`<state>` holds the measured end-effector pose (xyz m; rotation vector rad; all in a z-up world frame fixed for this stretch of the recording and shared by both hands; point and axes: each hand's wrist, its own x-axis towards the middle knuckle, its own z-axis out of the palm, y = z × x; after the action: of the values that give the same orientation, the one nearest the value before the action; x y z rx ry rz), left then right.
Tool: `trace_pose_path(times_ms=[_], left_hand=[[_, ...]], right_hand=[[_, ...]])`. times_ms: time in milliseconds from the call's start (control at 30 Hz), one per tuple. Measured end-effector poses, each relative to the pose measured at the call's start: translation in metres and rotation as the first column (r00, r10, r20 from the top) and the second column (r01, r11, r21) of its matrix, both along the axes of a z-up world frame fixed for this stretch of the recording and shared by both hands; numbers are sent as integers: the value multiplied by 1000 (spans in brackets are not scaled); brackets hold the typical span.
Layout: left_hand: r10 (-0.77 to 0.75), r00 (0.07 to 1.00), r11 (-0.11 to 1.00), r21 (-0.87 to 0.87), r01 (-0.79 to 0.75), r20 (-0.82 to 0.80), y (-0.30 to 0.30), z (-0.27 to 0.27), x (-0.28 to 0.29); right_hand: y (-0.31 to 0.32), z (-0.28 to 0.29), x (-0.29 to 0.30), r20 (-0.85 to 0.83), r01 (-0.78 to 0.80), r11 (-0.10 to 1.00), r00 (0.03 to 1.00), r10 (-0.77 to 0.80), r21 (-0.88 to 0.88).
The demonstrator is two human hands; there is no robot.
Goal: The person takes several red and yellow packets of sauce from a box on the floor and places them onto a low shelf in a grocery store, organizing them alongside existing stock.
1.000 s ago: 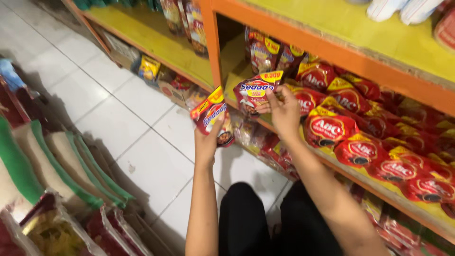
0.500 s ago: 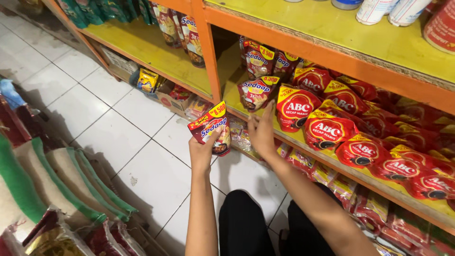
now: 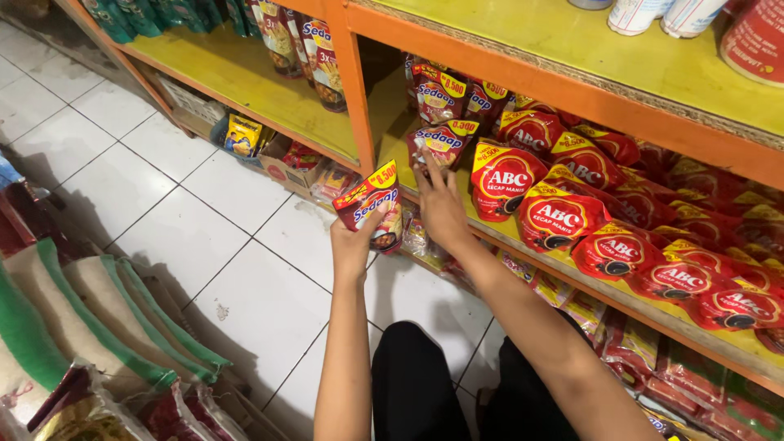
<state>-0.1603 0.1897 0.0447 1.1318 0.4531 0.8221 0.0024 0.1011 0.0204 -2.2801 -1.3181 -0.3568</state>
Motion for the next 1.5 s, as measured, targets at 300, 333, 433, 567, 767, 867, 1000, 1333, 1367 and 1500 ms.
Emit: trace_pose_path(times_ms=[300, 333, 433, 567, 767, 867, 1000, 1333, 1367, 1500], left_hand=[[-114, 993, 993, 12, 114, 8, 18, 4, 54], [-111, 994, 993, 36, 111, -10, 21, 3, 60], [-180, 983, 975, 122, 184, -43, 37, -5, 80], [-284, 956, 944, 196, 266, 72, 45, -29, 119], [226, 970, 719, 687, -102, -92, 21, -54, 129], [71, 990, 874, 471, -119, 118, -3, -55, 116], [-61, 998, 881, 467, 70, -33, 3, -53, 127], [-373, 916, 782, 481, 396, -147, 50, -65, 176], [-352, 919, 764, 514, 391, -178, 49, -60, 174], [162, 985, 541, 840, -38, -60, 27, -35, 141]], right_hand=[[-5, -11, 22, -60, 1, 1000, 998, 1, 30], [-8, -9, 20, -99, -30, 997, 994, 37, 73], [-30, -13, -2, -298, -49, 930, 940, 166, 365], [-51, -19, -29, -223, -20, 886, 965, 138, 464], [-65, -10, -43, -284, -33, 895, 943, 176, 446], [-72, -1, -44, -351, -45, 891, 909, 224, 452], [-70, 2, -46, -467, -25, 885, 842, 269, 465], [-68, 3, -53, -460, -103, 908, 835, 301, 407], [-68, 4, -53, -437, -110, 907, 848, 299, 407], [-74, 11, -54, -514, -87, 903, 797, 317, 422]])
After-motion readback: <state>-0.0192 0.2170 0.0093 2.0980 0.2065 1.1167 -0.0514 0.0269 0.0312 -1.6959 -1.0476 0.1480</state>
